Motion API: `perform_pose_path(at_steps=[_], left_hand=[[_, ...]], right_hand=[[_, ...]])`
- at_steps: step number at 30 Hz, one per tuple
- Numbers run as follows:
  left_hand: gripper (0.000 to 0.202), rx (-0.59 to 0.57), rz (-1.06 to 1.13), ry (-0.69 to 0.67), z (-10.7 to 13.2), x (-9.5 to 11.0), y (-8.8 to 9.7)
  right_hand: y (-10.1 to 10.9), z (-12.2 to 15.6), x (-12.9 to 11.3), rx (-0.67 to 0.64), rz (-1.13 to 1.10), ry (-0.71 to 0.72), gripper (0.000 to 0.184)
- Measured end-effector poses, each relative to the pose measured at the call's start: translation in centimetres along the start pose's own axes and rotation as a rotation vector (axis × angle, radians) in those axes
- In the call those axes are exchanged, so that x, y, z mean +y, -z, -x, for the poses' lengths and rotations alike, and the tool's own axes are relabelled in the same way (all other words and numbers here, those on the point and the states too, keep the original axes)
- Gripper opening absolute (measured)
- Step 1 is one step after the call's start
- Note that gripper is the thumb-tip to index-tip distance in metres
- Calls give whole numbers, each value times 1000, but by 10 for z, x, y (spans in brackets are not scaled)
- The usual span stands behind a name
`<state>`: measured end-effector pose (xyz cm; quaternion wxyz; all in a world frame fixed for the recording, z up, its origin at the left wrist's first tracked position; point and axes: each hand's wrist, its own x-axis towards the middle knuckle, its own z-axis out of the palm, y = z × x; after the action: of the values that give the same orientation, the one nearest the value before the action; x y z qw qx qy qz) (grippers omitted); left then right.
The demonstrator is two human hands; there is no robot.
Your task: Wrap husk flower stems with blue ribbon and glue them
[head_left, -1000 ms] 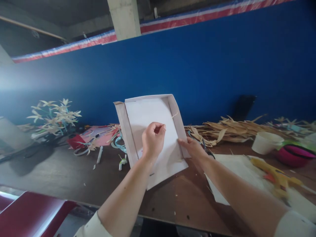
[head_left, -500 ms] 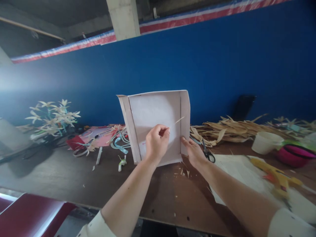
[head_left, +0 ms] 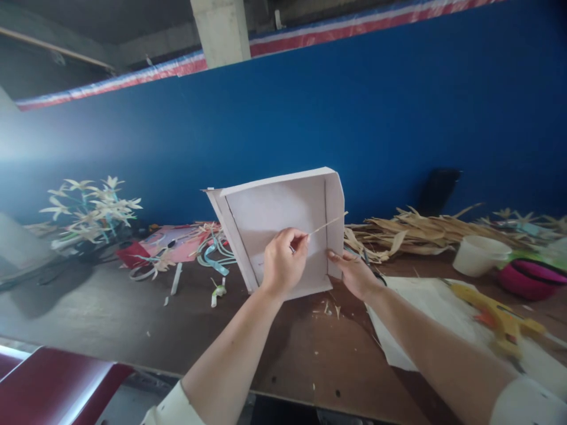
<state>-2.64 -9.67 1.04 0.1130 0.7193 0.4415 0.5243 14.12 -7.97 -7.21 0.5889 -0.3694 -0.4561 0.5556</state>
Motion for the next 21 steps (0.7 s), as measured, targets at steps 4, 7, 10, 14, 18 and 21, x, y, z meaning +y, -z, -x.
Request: perform_pose_path(at_steps=[4,7,10,14,18,21], left_hand=[[15,1,-20,-40,1,1,0],[13,8,-30,-72,1,-1,1],[13,6,-32,-69,2,-4,1],[12,15,-40,-84,4,-6,0],[12,7,-36,-70,4,-9,1],[13,5,-44,-67,5,-11,3]], right_hand=[[0,1,1,-38,-70,1,29],[0,2,2,-29,-93,-3,30],[0,3,4,-19,-75,-40,32],[1,5,5,-49,-19,-40,33],[3,5,7,-73,77,-48,35],[5,5,7,-123,210,-32,35]])
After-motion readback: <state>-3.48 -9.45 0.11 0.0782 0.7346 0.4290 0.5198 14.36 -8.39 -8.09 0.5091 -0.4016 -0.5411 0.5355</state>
